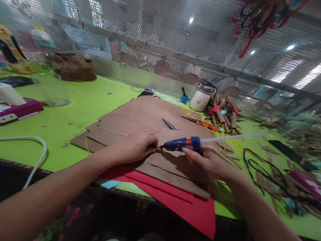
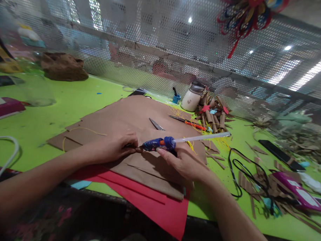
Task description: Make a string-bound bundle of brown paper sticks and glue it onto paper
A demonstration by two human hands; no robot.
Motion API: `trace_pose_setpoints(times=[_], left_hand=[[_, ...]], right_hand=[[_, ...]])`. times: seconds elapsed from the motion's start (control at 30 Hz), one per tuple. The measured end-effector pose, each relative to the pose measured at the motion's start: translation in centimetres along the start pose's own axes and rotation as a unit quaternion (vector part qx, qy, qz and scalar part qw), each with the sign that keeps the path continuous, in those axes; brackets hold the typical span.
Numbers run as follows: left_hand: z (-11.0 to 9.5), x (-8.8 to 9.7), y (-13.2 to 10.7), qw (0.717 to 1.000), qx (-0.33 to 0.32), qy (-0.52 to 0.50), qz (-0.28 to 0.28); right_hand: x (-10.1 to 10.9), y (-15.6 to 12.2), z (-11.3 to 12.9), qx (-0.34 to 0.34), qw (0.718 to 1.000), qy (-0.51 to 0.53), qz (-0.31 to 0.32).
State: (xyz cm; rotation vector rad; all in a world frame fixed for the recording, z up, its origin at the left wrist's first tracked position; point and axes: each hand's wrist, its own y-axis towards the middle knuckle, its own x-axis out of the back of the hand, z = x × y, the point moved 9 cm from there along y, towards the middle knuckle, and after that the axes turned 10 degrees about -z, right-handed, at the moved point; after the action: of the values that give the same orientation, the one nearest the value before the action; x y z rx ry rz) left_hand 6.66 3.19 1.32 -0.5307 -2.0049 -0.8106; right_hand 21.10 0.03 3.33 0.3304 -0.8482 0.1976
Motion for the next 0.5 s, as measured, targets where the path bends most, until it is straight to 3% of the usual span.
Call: trace_pose_setpoints(times=[0.5], left_hand=[[-0.11, 0.00, 0.24, 1.000, 0.002, -0.014, 0.012]], right_hand=[[-0.07, -0.41, -0.58, -0.023, 0.999, -0.006, 0.026]])
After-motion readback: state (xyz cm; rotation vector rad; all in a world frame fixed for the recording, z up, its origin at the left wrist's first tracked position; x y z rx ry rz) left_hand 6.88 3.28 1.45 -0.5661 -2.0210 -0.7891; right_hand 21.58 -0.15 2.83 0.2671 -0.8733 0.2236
